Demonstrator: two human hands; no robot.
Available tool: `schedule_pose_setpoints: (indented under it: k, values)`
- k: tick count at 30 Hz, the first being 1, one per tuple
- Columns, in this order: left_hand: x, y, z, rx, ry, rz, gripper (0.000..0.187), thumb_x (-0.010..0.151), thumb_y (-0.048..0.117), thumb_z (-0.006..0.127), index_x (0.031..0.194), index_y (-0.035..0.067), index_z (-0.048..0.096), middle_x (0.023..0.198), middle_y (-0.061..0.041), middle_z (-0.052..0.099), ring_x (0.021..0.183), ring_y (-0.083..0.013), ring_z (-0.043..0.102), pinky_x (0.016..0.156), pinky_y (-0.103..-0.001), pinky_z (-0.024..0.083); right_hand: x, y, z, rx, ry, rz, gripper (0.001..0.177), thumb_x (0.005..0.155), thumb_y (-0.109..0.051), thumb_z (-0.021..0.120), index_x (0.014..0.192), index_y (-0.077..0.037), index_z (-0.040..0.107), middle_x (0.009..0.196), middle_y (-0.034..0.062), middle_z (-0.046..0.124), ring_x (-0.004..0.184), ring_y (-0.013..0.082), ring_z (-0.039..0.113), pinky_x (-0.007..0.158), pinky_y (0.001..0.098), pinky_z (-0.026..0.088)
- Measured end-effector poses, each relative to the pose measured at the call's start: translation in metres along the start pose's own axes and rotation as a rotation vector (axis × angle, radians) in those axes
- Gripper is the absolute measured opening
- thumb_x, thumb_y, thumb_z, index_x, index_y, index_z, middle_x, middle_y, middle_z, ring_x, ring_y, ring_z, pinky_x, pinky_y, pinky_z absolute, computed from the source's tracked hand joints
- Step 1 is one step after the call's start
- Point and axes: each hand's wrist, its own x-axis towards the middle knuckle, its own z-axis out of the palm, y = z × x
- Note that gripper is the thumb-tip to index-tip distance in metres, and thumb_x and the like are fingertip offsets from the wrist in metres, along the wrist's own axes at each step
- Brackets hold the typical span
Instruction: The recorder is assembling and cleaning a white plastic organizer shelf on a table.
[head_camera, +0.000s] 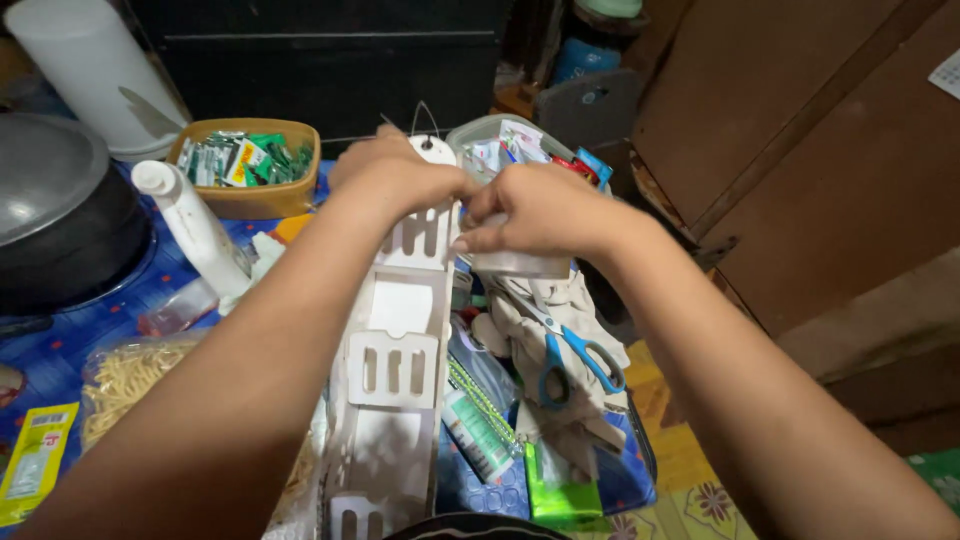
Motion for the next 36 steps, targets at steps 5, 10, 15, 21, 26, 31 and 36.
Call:
schedule_pose_setpoints:
  k: [5,10,15,21,26,31,36]
  values:
    - [-0.004,0.003,0.0,-0.002,0.015,-0.029,0.104,0.051,0.057,0.085,0.136,0.003,0.058,0.132,-0.02,0.064,0.119,-0.0319,0.067,0.095,-0.038,0.056,-0.003,-0.012,-0.024,-0.06,-0.124,0.158,0.045,0.071,-0.05,0.08,0.104,-0.02,0.082,0.1,0.0089,0.079,0.094,0.027,0.074,0.084,0.0409,0.055]
    - [-0.017,0.0,-0.01,-0.016,0.07,-0.01,0.104,0.05,0.059,0.086,0.134,0.003,0.058,0.132,-0.021,0.061,0.117,-0.0323,0.065,0.091,-0.038,0.055,-0.015,0.004,-0.018,0.044,-0.076,0.02,0.053,0.076,-0.051,0.08,0.117,-0.017,0.077,0.11,0.0105,0.078,0.103,0.0258,0.073,0.089,0.0393,0.055]
    - [-0.026,-0.005,-0.02,-0.091,0.055,-0.032,0.094,0.05,0.052,0.079,0.127,0.001,0.064,0.126,-0.018,0.071,0.112,-0.0296,0.072,0.091,-0.038,0.058,-0.028,0.01,-0.027,0.71,-0.249,0.123,0.062,0.078,-0.037,0.085,0.131,-0.019,0.057,0.102,0.0129,0.08,0.093,0.019,0.076,0.078,0.035,0.059]
    - [-0.03,-0.014,-0.024,-0.069,0.176,0.017,0.097,0.046,0.053,0.086,0.124,0.001,0.061,0.123,-0.02,0.064,0.11,-0.034,0.066,0.088,-0.04,0.055,-0.02,0.016,-0.024,0.276,-0.114,0.305,0.05,0.073,-0.033,0.086,0.113,-0.015,0.062,0.086,0.0085,0.077,0.079,0.0158,0.073,0.071,0.0344,0.057]
    - [-0.043,-0.013,-0.031,-0.12,0.167,0.047,0.088,0.048,0.052,0.083,0.117,0.001,0.066,0.116,-0.019,0.069,0.105,-0.0325,0.07,0.086,-0.04,0.056,0.002,0.082,0.041,0.303,0.095,0.15,0.037,0.079,-0.031,0.09,0.102,-0.008,0.071,0.095,0.0037,0.076,0.09,0.0126,0.069,0.084,0.03,0.053]
    - [-0.043,-0.024,-0.032,-0.147,0.195,0.042,0.084,0.047,0.05,0.082,0.113,0.0,0.067,0.105,-0.015,0.075,0.099,-0.0296,0.073,0.084,-0.039,0.057,0.021,0.084,0.061,0.717,-0.065,-0.041,0.027,0.09,-0.023,0.078,0.108,-0.006,0.068,0.103,0.0027,0.072,0.098,0.0097,0.066,0.089,0.0288,0.054]
    - [-0.059,-0.022,-0.046,-0.2,0.133,0.019,0.073,0.048,0.047,0.076,0.107,0.004,0.069,0.091,-0.013,0.082,0.087,-0.0262,0.08,0.079,-0.037,0.06,0.015,0.094,0.086,0.966,-0.185,0.014,0.035,0.09,-0.025,0.075,0.12,-0.007,0.071,0.114,0.0012,0.074,0.106,0.009,0.065,0.098,0.028,0.051]
